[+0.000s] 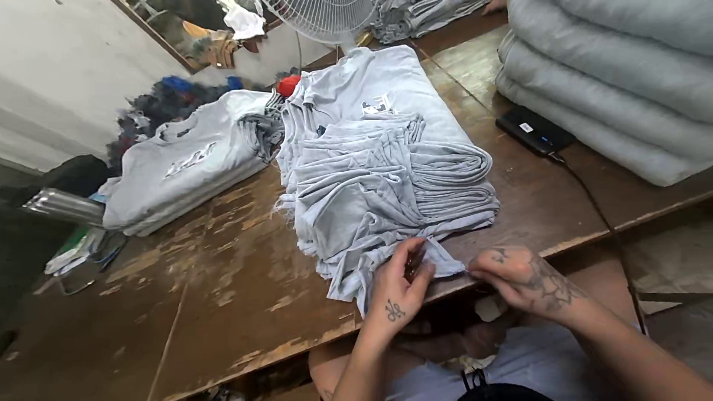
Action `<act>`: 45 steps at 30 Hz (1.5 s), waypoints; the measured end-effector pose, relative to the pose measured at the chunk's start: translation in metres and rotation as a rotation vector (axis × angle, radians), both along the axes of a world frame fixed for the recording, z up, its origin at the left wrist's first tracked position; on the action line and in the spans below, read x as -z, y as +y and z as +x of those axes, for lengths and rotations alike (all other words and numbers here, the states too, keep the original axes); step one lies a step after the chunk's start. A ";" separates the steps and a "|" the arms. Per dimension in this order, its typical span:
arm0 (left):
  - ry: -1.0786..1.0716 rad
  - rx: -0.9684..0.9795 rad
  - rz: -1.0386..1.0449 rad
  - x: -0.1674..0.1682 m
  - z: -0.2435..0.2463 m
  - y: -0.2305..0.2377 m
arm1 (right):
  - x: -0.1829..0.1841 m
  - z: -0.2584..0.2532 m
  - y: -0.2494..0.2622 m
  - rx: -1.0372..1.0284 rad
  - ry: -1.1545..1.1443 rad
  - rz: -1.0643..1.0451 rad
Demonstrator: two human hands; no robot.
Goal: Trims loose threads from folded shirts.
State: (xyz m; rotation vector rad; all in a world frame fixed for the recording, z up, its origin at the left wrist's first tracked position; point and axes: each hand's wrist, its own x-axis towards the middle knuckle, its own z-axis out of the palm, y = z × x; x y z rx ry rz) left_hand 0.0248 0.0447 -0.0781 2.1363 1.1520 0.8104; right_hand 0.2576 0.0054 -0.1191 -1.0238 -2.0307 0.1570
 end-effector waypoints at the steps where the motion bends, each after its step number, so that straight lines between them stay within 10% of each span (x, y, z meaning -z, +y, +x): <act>1: 0.101 0.008 0.067 -0.003 -0.001 -0.003 | 0.002 -0.002 -0.002 0.013 0.001 0.020; 13: 0.585 0.205 0.595 -0.029 0.001 -0.016 | 0.006 -0.009 -0.010 -0.139 0.258 -0.060; 21: 0.227 -0.002 0.218 -0.006 -0.012 -0.004 | -0.004 -0.016 0.003 0.018 0.037 -0.008; 45: 0.363 -0.083 -0.001 -0.015 -0.007 -0.002 | 0.005 -0.019 0.015 0.013 -0.026 0.124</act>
